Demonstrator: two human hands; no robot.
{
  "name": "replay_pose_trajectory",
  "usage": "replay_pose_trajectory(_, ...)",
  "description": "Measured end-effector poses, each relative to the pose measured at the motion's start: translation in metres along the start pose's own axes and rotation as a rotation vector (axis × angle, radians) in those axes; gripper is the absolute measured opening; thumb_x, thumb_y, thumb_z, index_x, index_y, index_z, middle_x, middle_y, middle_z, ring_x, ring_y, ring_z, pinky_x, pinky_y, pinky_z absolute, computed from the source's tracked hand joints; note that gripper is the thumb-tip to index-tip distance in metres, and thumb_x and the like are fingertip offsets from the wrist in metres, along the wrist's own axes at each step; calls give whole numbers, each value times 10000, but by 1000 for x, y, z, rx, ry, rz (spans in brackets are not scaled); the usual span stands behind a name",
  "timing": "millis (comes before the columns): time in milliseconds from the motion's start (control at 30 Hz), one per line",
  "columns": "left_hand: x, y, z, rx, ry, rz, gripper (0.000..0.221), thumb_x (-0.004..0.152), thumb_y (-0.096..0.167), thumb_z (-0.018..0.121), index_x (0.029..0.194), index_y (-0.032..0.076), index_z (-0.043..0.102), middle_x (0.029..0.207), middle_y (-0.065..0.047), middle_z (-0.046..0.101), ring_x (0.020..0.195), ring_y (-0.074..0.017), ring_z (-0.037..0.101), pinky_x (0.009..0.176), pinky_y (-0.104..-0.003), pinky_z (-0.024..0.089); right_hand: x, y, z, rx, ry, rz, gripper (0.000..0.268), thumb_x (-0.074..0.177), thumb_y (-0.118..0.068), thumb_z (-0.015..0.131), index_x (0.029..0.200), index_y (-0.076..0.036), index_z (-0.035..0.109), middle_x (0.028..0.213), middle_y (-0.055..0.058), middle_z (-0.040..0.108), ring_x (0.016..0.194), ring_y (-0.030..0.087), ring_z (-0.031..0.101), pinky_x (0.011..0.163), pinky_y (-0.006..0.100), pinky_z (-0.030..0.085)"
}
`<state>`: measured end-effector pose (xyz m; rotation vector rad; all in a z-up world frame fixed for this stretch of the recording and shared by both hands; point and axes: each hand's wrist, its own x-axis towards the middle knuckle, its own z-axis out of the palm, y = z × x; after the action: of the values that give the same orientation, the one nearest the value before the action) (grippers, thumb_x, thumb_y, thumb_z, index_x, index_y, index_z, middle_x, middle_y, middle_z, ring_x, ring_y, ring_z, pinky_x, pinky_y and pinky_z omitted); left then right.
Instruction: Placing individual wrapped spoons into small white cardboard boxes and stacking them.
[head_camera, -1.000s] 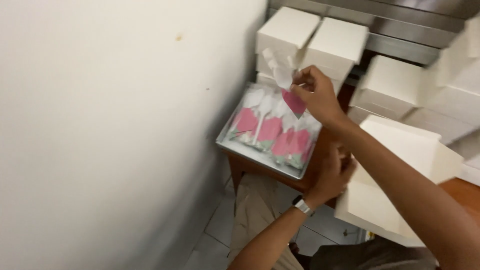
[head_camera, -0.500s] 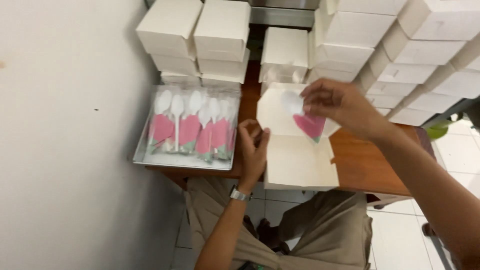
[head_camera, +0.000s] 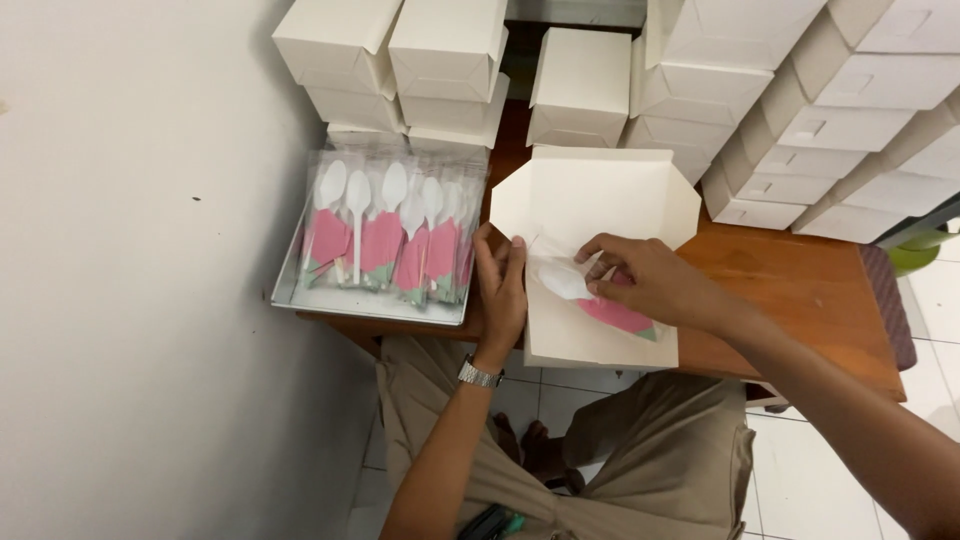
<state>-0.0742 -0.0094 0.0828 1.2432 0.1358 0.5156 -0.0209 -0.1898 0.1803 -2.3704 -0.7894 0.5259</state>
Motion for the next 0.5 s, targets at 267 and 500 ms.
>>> replay_pose_trajectory(267, -1, 4, 3, -17, 2, 32, 399, 1094, 304, 462, 1429, 123, 345, 1203, -188, 614, 1009, -209, 615, 931, -412, 533, 18, 12, 16, 111, -153, 87, 337, 937, -195, 675, 1269, -142, 657, 1093, 103, 779, 895, 241, 703, 785, 379, 588)
replay_pose_trajectory(500, 0, 3, 1, -58, -14, 39, 396, 1091, 301, 466, 1431, 134, 350, 1137, -171, 635, 959, -183, 623, 883, -369, 539, 8, -15, 12, -139, -211, 106, 326, 960, -203, 636, 1273, -114, 646, 1148, 145, 769, 990, 335, 755, 813, 423, 611)
